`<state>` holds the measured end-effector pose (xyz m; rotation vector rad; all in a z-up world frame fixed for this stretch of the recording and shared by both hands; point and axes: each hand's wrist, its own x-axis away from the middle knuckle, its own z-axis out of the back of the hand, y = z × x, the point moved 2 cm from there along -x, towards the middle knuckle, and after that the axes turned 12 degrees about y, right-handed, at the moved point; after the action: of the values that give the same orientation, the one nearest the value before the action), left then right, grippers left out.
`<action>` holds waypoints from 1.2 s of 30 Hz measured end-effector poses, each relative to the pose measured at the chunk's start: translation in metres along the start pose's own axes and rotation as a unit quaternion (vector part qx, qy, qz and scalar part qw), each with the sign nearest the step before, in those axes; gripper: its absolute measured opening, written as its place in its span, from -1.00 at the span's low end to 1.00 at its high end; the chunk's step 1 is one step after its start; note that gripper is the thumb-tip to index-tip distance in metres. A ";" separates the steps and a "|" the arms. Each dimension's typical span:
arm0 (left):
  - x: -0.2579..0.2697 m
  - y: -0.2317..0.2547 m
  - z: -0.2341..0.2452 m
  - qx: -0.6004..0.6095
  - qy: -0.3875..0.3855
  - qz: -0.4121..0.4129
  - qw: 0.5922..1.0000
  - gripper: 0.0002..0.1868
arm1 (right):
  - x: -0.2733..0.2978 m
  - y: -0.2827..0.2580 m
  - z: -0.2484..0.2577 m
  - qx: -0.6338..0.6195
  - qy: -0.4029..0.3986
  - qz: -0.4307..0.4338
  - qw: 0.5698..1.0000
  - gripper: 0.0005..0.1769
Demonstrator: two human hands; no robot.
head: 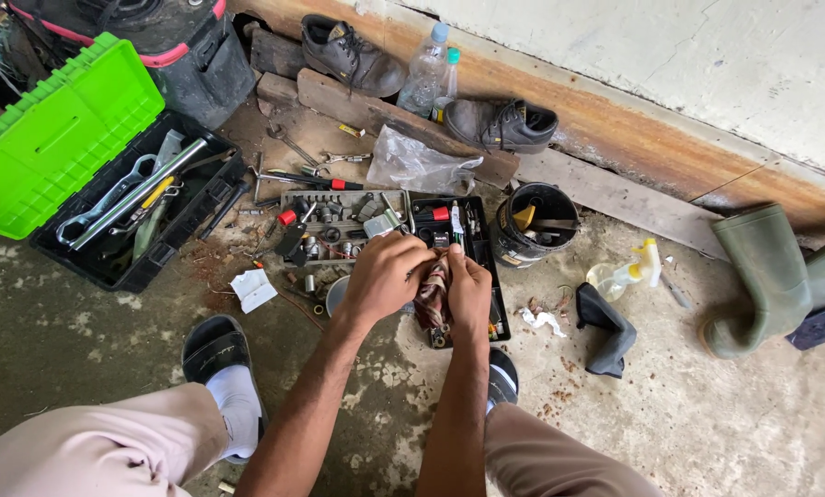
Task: Repairing a small engine or mechanical device by connecting wires and assembling parts
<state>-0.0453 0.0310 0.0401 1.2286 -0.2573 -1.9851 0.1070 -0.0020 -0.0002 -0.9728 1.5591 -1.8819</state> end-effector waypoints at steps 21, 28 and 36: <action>0.008 0.017 0.007 0.314 0.029 0.411 0.855 -0.88 | 0.058 -0.082 0.005 -0.023 -0.017 0.112 0.993 -0.86; 0.009 0.023 0.020 0.406 0.095 0.452 0.789 -0.86 | 0.037 -0.048 0.015 -0.161 -0.008 -0.005 0.987 -0.71; 0.009 0.027 0.022 0.307 0.114 0.416 0.848 -0.90 | 0.076 -0.090 0.004 -0.119 -0.097 0.044 0.987 -0.82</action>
<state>-0.0520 0.0012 0.0599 1.3802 -1.1571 -0.9954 0.0692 -0.0430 0.1037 -1.1331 1.7037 -1.5168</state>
